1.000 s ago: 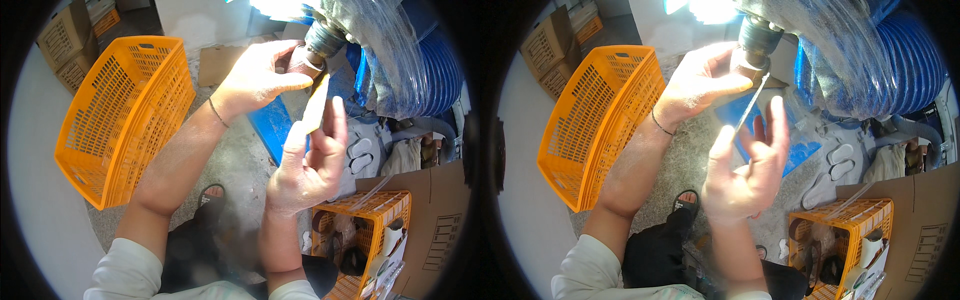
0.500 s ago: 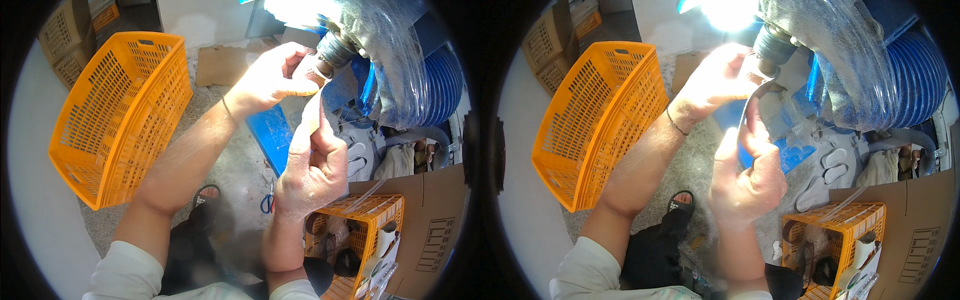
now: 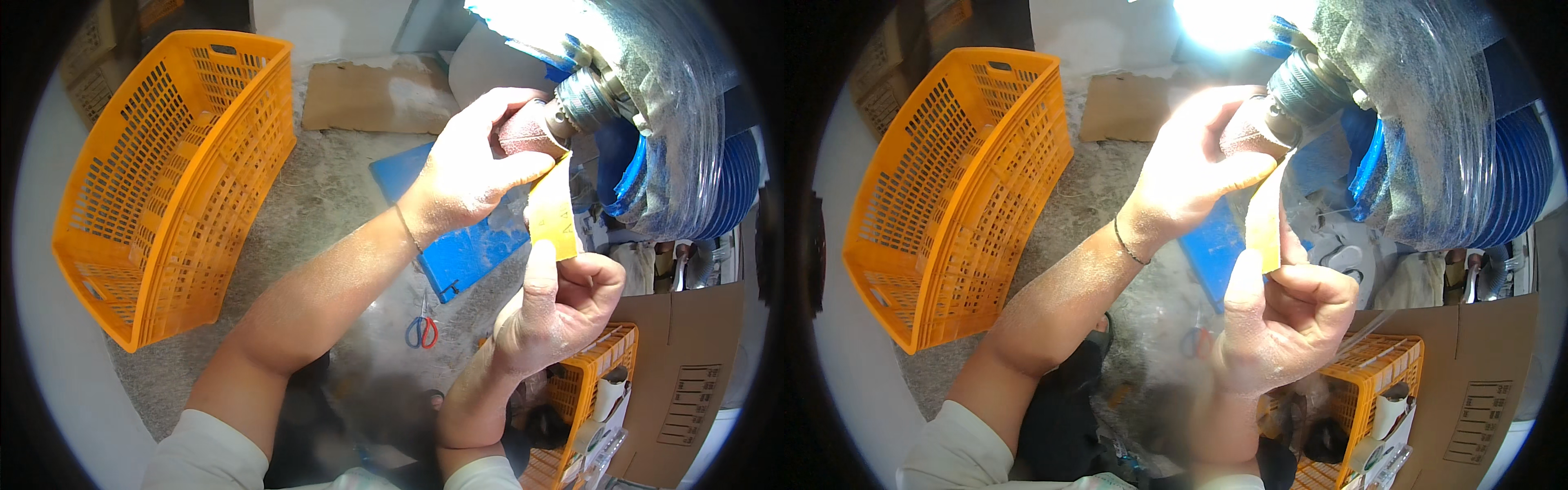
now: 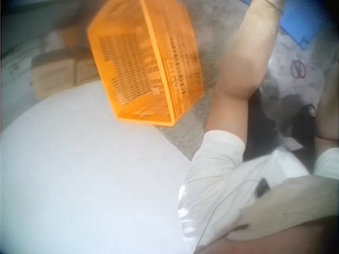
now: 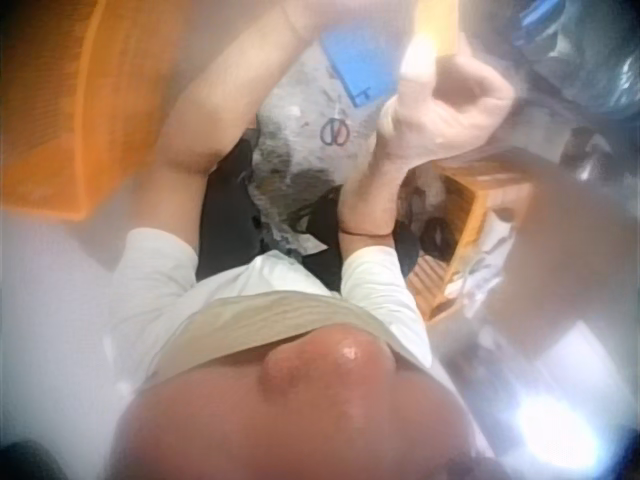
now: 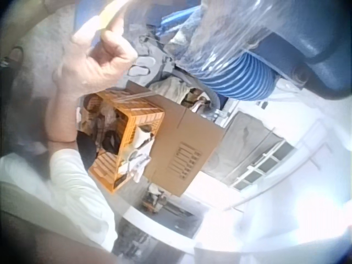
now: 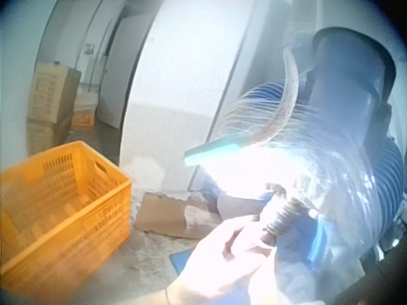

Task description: The person uses shears to trim a small cylindrical wooden object, then switches to sanding it with a sanding belt against a rotating grinding wheel. The person handles the object and sanding belt with both hands while seated on the floor.

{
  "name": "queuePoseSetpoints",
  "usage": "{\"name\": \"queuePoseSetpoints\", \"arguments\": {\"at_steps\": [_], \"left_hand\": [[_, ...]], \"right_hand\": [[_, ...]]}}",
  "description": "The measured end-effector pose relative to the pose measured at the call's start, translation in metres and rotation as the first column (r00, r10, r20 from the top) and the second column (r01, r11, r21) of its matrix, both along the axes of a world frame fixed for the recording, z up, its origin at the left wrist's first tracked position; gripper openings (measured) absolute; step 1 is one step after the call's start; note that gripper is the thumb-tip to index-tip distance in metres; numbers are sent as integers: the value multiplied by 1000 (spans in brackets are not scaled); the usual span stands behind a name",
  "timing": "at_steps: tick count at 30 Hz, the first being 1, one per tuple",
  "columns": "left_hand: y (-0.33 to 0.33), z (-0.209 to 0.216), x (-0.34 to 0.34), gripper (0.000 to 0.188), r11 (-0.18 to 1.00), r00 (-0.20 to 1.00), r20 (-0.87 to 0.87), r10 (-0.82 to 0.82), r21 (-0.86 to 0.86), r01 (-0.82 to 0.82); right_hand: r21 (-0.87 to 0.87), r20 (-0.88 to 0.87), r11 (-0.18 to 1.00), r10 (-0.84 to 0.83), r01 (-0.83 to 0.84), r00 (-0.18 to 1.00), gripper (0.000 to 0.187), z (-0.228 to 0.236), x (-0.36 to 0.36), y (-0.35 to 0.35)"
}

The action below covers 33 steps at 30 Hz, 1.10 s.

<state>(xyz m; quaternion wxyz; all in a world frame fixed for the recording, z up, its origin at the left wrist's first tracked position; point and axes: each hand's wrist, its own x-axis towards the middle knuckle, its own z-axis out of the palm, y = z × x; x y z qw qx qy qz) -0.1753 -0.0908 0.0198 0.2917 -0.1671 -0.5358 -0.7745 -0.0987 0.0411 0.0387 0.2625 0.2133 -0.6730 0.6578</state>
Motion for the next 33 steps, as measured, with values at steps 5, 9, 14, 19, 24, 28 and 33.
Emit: {"name": "queuePoseSetpoints", "arguments": {"at_steps": [5,9,14,19,24,28,33], "left_hand": [[-7,4,-5,65,964,975,-48,-218,143,223],[-18,7,-9,63,983,1000,3,-26,-182,26],[-16,7,-4,69,923,988,-9,154,-355,-147],[-12,5,-2,70,944,991,0,132,-304,-126],[-22,3,3,65,980,1000,-4,25,-199,-26],[-46,-3,10,62,870,891,-179,-418,203,449],[-62,-10,22,42,841,860,-259,-439,218,495]], "right_hand": [[-39,28,997,65,-64,998,39,1,-5,8],[-118,42,985,134,-128,990,48,3,-8,8],[-93,-17,983,158,-159,987,42,1,-10,8],[-117,-9,984,134,-134,991,40,-2,-10,8],[-168,-39,979,113,-118,993,36,-3,-17,13],[-365,51,916,198,-166,979,31,-5,-39,11],[-413,-1,856,340,-310,941,28,-9,-64,-8]]}}
